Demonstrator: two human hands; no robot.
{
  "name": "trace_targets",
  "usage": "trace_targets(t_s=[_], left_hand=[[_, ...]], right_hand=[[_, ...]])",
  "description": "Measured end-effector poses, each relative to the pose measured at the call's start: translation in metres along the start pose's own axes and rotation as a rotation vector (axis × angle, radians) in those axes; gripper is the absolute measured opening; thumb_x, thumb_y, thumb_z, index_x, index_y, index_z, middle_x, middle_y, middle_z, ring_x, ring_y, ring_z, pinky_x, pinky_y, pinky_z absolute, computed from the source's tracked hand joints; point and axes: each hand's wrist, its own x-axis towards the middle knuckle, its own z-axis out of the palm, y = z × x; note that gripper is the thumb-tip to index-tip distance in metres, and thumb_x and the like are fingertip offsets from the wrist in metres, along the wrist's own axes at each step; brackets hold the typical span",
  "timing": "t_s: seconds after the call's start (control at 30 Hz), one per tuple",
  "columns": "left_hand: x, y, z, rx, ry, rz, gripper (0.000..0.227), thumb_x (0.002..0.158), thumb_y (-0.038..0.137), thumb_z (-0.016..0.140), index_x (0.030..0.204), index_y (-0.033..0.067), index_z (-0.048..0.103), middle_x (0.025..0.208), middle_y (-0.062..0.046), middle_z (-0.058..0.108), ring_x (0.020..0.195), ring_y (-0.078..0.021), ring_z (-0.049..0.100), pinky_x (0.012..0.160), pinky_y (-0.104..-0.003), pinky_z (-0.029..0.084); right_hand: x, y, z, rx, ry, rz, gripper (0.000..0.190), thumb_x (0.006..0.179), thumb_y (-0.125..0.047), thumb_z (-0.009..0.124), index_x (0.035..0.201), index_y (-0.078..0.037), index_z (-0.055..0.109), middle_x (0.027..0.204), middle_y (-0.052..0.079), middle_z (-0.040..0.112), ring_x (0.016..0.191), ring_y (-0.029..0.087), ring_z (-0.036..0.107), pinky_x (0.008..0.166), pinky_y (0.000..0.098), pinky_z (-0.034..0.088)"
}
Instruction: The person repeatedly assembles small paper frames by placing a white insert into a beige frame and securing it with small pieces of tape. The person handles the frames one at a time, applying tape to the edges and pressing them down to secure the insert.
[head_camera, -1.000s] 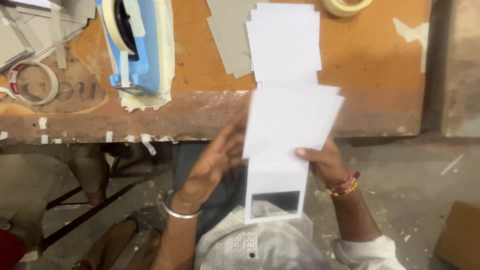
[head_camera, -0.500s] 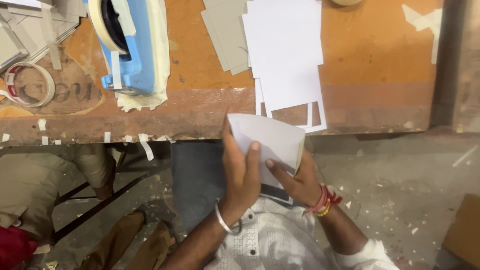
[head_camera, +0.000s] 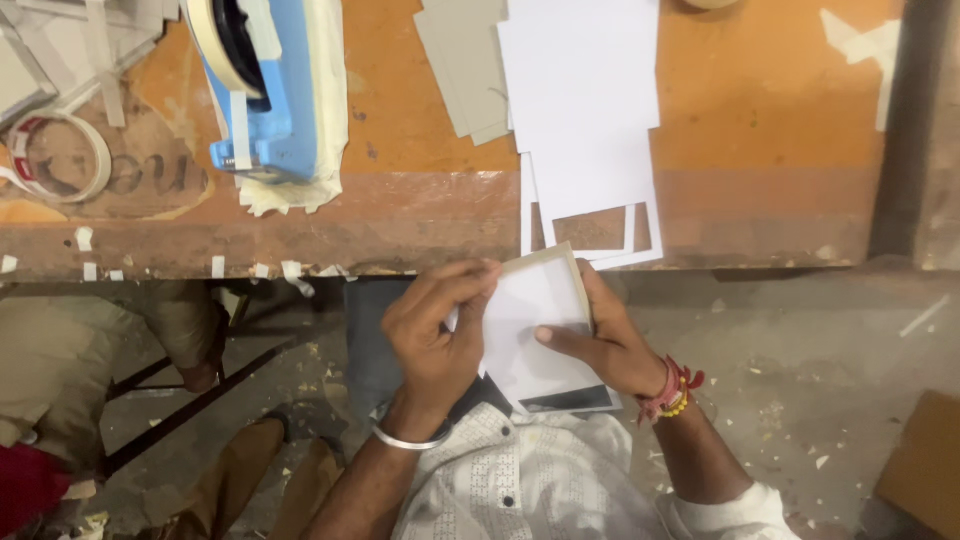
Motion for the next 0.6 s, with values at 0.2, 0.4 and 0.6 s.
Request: trace_targets(t_s=[0.2, 0.4, 0.6], left_hand=[[-0.016, -0.024, -0.007, -0.104, 0.048, 0.016, 0.005, 0.094, 0.006, 0.076, 0.097, 0.0027, 0.074, 0.099, -0.011, 0.076, 0.09, -0.0169, 0.076, 0.076, -0.027, 0.062], [-0.031, -0.03, -0.01, -0.233, 0.025, -0.016, 0.008, 0.091, 0.007, 0.08, 0.091, 0.0047, 0.072, 0.092, -0.01, 0.078, 0.085, -0.0155, 0.077, 0.073, -0.027, 0.062], [-0.027, -0.012, -0.013, -0.176, 0.111, -0.096, 0.015, 0.087, 0.001, 0.083, 0.088, 0.0013, 0.068, 0.099, -0.012, 0.077, 0.087, -0.0179, 0.074, 0.075, -0.028, 0.058]], right_hand=[[0.006, -0.004, -0.004, -0.331, -0.025, -0.169, 0.042, 0.101, -0.016, 0.066, 0.137, -0.006, 0.045, 0.098, 0.004, 0.064, 0.08, 0.008, 0.07, 0.063, 0.0233, 0.057], [0.013, -0.077, -0.015, -1.122, 0.098, -0.515, 0.026, 0.095, -0.022, 0.075, 0.12, -0.014, 0.079, 0.072, -0.005, 0.072, 0.061, 0.005, 0.06, 0.048, 0.0251, 0.043], [0.044, -0.124, 0.024, -1.338, 0.196, -0.928, 0.012, 0.091, -0.015, 0.079, 0.098, -0.024, 0.079, 0.098, -0.007, 0.074, 0.11, 0.018, 0.068, 0.11, 0.0559, 0.04]])
